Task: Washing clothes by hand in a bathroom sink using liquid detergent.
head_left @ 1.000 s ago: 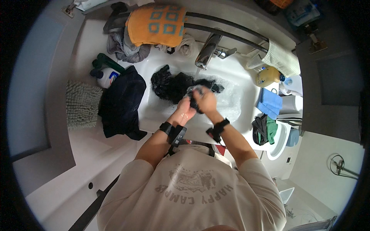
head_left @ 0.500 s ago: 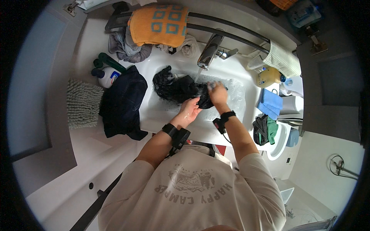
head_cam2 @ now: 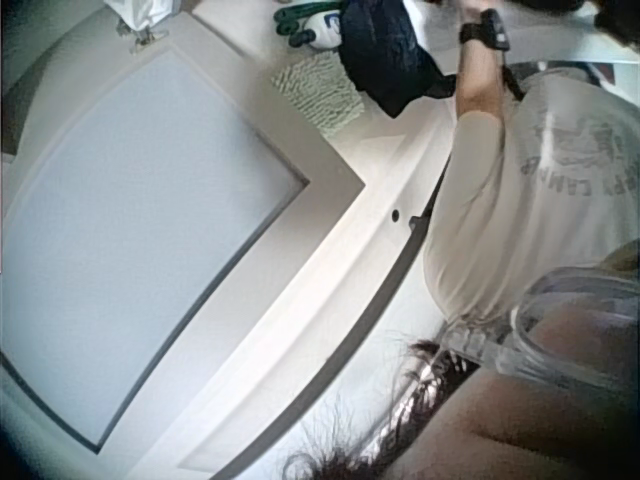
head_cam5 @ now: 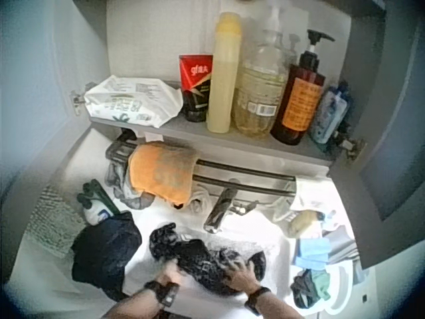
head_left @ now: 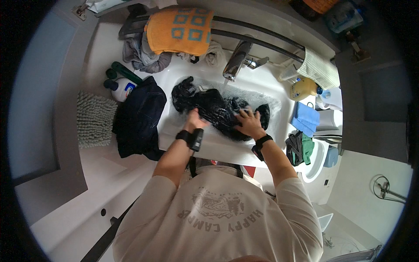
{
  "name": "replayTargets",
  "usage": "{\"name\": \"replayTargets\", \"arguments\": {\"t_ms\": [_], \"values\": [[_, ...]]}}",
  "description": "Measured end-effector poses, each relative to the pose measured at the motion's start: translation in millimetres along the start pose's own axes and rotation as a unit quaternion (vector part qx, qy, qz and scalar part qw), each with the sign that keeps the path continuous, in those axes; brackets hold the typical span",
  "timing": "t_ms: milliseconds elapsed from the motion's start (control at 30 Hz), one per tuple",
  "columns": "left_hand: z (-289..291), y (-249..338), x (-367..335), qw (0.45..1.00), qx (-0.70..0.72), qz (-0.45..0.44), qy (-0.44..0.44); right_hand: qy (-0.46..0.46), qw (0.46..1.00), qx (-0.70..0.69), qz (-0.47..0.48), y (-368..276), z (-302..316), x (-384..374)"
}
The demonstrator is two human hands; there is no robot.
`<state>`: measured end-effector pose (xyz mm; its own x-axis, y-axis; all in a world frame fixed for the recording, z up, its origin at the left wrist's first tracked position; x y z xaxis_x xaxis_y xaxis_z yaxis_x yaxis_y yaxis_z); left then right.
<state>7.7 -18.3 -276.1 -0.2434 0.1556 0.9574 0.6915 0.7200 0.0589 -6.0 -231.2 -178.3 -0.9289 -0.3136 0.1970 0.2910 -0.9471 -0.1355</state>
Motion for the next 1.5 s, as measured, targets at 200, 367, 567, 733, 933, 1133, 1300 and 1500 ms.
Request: {"name": "replayTargets", "arguments": {"t_ms": [200,367,567,733,933,1133,1300,1500], "values": [[-8,87,97,0.892,-0.142,-0.373,0.212,0.004,0.97,0.083,-0.226,23,-9,7],[-29,81,116,0.876,-0.161,-0.448,0.079,-0.026,0.993,-0.096,0.061,-21,-17,1],[-10,-18,68,0.951,-0.204,-0.175,0.151,0.013,0.964,-0.138,-0.227,-5,-17,-19],[-43,-59,59,0.993,-0.114,-0.035,0.021,0.123,0.821,-0.518,-0.206,-45,8,-28],[-52,-49,82,0.978,-0.109,-0.092,-0.15,0.21,0.879,-0.406,-0.132,-85,85,-15],[-64,-55,68,0.977,-0.077,-0.168,-0.11,0.36,0.82,-0.358,-0.266,-39,61,-39],[-49,-30,102,0.975,-0.128,-0.012,-0.182,0.286,0.857,-0.419,-0.091,-113,90,-19],[-45,-54,105,0.971,-0.172,-0.165,0.028,0.32,0.882,-0.241,-0.246,-35,52,-54]]}}
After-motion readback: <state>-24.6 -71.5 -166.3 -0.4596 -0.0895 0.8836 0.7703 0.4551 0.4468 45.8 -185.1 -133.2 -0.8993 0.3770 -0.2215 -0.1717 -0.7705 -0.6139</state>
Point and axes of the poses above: each hand's wrist, its own x-axis away from the middle knuckle, its own z-axis out of the back of the hand, y = z × x, the point moved 7 cm from there along -x, towards the middle knuckle, and after that the axes turned 15 degrees about y, right-handed, at the moved point
